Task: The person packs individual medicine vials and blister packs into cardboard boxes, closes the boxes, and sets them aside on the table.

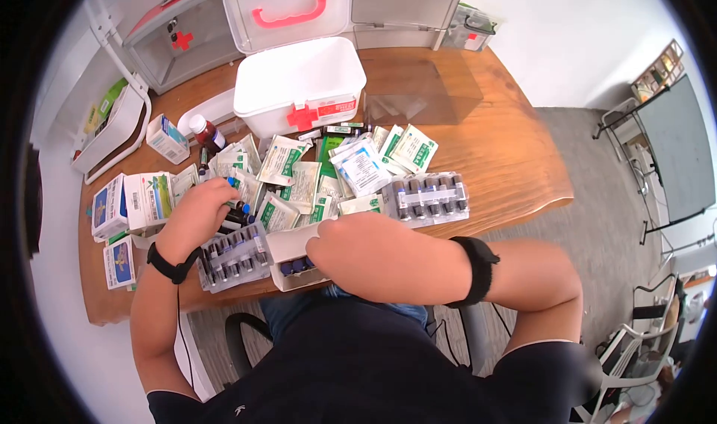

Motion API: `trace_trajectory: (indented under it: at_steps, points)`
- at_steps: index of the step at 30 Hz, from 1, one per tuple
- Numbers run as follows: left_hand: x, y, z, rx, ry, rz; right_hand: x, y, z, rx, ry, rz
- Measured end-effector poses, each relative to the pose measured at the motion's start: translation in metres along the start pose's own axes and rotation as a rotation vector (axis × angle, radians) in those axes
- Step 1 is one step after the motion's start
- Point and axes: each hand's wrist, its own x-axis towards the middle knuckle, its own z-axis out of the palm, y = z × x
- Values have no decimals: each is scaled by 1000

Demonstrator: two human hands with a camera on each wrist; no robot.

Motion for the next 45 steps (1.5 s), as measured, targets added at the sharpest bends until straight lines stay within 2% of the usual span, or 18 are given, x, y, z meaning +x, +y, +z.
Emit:
trace_trajectory:
  at_steps: [5,13,20,22,25,26,28,30,32,33,34,36,40,43,45]
  points:
    - [0,-1,1,-13,-1,-10,-3,0,6,21,43,18]
    - [1,0,0,-1,-18,-22,-10,-2,23,57,211,47]
    - [1,2,0,-16,-2,-15,-13,-3,26,83,257,58]
    - [0,3,-2,-18,-13,-32,-13,-2,27,72,239,110]
    - [0,-1,-5,-44,54,3,-13,-5,31,105,294,135]
    - [-2,2,-8,-42,47,-13,-13,-6,30,118,291,124]
    - [-4,23,-20,-243,184,-74,-13,-9,25,174,267,213]
    - [-11,48,-30,-335,183,-149,-13,-8,28,201,242,224]
    - [-22,68,-30,-498,270,-66,-13,-6,32,221,237,285]
    - [-28,69,-21,-573,268,38,-13,-6,33,226,235,281]
    - [-33,77,-18,-572,267,30,-13,-6,35,243,252,284]
    - [-36,97,-14,-628,237,245,-13,-6,35,262,268,283]
    - [-35,104,13,-642,230,331,-16,-7,33,214,231,308]
    - [-35,102,19,-501,222,376,-16,-4,34,159,260,244]
    - [-36,102,19,-391,155,375,-17,-2,33,124,285,202]
